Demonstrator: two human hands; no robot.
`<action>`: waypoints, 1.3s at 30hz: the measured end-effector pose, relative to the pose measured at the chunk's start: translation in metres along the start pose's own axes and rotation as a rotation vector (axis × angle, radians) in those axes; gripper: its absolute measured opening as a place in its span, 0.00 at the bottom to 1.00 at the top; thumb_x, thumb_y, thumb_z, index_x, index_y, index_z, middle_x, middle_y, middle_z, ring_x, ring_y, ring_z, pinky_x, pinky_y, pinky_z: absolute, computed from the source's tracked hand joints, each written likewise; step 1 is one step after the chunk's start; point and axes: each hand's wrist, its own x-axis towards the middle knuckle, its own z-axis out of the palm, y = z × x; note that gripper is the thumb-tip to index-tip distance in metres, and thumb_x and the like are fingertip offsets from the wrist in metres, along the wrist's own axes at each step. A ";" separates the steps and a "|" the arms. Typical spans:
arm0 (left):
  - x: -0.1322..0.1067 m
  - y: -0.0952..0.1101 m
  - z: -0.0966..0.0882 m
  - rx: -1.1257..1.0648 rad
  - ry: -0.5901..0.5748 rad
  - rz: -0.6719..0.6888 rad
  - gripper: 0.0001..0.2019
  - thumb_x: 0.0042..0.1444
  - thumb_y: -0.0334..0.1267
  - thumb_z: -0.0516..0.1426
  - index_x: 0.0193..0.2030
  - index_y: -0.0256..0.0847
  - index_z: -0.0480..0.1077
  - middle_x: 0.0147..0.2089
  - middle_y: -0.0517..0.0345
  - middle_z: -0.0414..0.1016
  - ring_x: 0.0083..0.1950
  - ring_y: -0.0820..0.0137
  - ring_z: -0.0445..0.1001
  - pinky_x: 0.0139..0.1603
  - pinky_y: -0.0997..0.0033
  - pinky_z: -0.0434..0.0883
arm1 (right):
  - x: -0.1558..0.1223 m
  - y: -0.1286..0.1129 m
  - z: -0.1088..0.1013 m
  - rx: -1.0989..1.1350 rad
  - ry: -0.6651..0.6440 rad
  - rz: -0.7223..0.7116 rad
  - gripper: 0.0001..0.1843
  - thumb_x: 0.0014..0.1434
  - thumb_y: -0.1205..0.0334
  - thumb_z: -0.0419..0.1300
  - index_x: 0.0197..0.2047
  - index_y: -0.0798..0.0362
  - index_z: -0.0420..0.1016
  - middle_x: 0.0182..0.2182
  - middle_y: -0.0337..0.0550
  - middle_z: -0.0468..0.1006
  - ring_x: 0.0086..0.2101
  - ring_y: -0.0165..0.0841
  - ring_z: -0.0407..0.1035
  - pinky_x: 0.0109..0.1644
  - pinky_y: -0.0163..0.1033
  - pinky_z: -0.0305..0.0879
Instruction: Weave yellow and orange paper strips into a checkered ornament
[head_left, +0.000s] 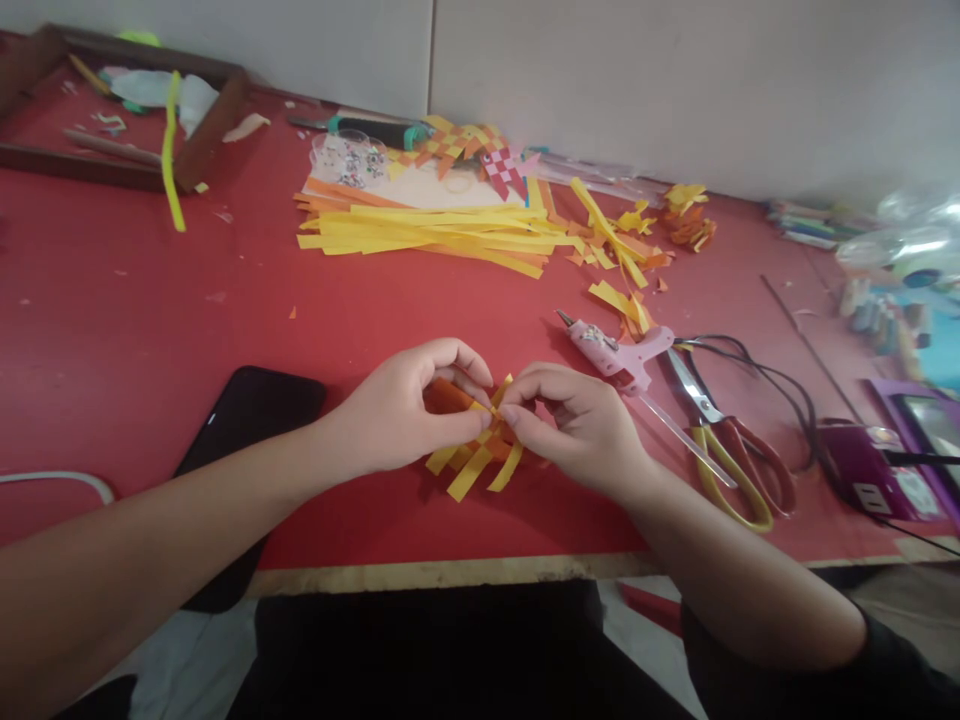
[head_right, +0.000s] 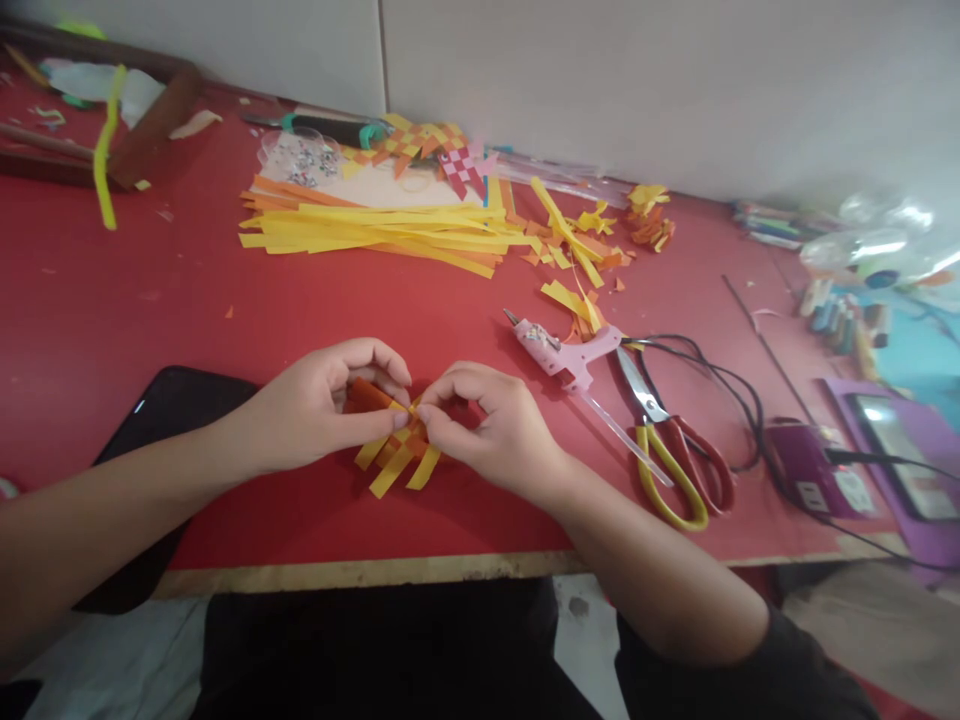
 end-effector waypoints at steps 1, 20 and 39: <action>0.000 0.000 0.000 -0.008 -0.004 0.012 0.10 0.54 0.36 0.64 0.41 0.42 0.67 0.42 0.58 0.76 0.40 0.70 0.77 0.34 0.75 0.71 | 0.000 0.000 0.000 0.007 -0.006 0.008 0.06 0.59 0.67 0.61 0.30 0.52 0.76 0.26 0.38 0.77 0.27 0.28 0.70 0.32 0.36 0.65; 0.003 -0.002 0.000 -0.060 0.132 0.089 0.12 0.52 0.38 0.68 0.38 0.41 0.68 0.38 0.60 0.79 0.39 0.71 0.79 0.35 0.75 0.73 | 0.003 0.002 -0.004 0.094 0.066 0.047 0.12 0.65 0.59 0.60 0.29 0.51 0.77 0.31 0.39 0.76 0.31 0.29 0.71 0.36 0.36 0.67; -0.005 -0.003 0.006 0.267 0.189 0.333 0.07 0.56 0.32 0.63 0.36 0.42 0.68 0.36 0.64 0.79 0.37 0.73 0.80 0.40 0.75 0.75 | 0.001 0.008 -0.003 -0.238 0.183 -0.436 0.03 0.57 0.66 0.68 0.35 0.49 0.78 0.33 0.42 0.78 0.36 0.35 0.73 0.42 0.45 0.72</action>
